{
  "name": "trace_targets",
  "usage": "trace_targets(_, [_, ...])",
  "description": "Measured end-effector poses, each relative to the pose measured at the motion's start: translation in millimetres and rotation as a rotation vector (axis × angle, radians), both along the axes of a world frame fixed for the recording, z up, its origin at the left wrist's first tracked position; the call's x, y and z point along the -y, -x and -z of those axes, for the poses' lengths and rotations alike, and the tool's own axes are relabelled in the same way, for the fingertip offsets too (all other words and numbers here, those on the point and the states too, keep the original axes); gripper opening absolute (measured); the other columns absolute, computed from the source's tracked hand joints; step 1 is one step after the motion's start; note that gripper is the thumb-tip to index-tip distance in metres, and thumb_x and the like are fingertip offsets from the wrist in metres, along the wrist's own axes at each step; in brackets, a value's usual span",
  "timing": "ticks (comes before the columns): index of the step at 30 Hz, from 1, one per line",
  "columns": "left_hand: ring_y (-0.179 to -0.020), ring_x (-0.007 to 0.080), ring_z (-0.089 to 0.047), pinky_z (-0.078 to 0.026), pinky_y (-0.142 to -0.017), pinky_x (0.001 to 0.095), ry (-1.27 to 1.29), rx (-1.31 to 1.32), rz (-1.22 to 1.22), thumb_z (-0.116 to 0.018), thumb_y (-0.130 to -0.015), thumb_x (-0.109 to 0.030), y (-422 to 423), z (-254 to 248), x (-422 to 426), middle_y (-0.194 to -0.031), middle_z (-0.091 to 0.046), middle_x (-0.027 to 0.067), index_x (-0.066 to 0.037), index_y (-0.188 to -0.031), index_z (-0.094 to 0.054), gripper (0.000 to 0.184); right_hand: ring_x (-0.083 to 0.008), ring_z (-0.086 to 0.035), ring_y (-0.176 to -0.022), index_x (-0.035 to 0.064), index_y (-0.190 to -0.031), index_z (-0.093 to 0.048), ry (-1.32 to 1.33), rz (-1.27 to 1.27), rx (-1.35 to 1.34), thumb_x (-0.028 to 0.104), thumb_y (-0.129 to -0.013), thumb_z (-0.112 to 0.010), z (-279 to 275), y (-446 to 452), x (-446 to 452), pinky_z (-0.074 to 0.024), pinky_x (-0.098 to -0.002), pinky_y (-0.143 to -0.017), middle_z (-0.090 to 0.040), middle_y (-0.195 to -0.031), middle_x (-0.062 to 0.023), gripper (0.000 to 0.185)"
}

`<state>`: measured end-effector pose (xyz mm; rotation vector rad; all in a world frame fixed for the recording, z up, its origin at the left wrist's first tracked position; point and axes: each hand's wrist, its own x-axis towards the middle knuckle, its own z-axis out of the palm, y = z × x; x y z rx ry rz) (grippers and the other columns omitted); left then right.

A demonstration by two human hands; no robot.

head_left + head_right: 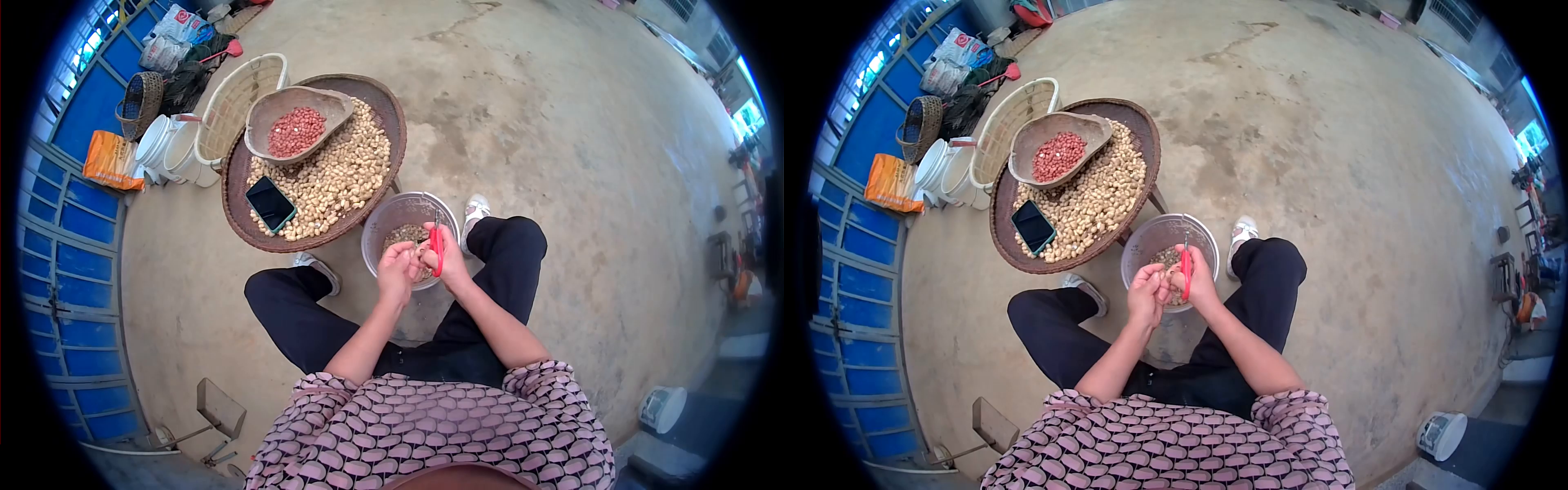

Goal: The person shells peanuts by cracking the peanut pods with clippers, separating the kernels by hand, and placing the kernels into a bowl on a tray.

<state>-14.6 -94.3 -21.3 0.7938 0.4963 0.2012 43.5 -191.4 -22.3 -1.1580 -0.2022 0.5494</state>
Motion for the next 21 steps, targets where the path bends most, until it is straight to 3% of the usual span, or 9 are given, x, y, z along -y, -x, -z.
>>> trace_targets(1, [-0.046, 0.0103, -0.043, -0.036, -0.042, 0.0231, 0.099, -0.014, -0.012, -0.041, -0.087, -0.008, 0, -3, -1, -0.063, -0.050, 0.0051, -0.001, -0.092, -0.047, 0.010, -0.0093, -0.053, -0.066, -0.0016, -0.117, -0.032, 0.001, -0.001, 0.001, -0.003, -0.068, -0.053, 4, -1, 0, -0.0416, -0.0195, -0.057, -0.052, -0.075, -0.0054, 0.053])
trace_targets(10, [-0.048, 0.0103, -0.047, -0.038, -0.042, 0.0237, 0.108, -0.003, -0.047, -0.042, -0.086, -0.006, 0, 22, -11, -0.065, -0.053, 0.0055, -0.002, -0.091, -0.048, 0.008, -0.0114, -0.055, -0.072, 0.0009, -0.119, -0.032, 0.014, 0.001, 0.103, -0.003, -0.070, -0.060, 12, 2, -6, -0.0441, -0.0217, -0.064, -0.056, -0.083, -0.0077, 0.057])
trace_targets(13, [-0.046, 0.0095, -0.046, -0.037, -0.040, 0.0212, 0.057, -0.059, -0.020, -0.043, -0.084, -0.003, 1, 22, -13, -0.066, -0.053, 0.0060, -0.001, -0.091, -0.048, 0.008, -0.0114, -0.056, -0.076, 0.0018, -0.118, -0.036, 0.145, 0.015, 0.248, 0.001, -0.070, -0.064, 20, 3, -6, -0.0446, -0.0230, -0.068, -0.057, -0.086, -0.0075, 0.055])
trace_targets(15, [-0.045, 0.0094, -0.046, -0.036, -0.040, 0.0199, 0.026, -0.070, -0.003, -0.043, -0.084, -0.003, 3, 19, -13, -0.066, -0.054, 0.0061, -0.001, -0.091, -0.047, 0.008, -0.0097, -0.054, -0.080, 0.0017, -0.118, -0.037, 0.414, 0.038, 0.534, 0.000, -0.070, -0.065, 18, 2, -6, -0.0437, -0.0225, -0.072, -0.056, -0.089, -0.0063, 0.055])
trace_targets(21, [-0.047, 0.0099, -0.049, -0.040, -0.042, 0.0184, -0.155, -0.057, 0.055, -0.043, -0.084, -0.003, 8, 22, -17, -0.068, -0.055, 0.0057, 0.000, -0.093, -0.047, 0.010, -0.0099, -0.056, -0.077, 0.0036, -0.115, -0.042, 0.318, 0.000, 0.358, 0.000, -0.071, -0.064, 12, 5, -4, -0.0455, -0.0229, -0.068, -0.057, -0.087, -0.0072, 0.049])
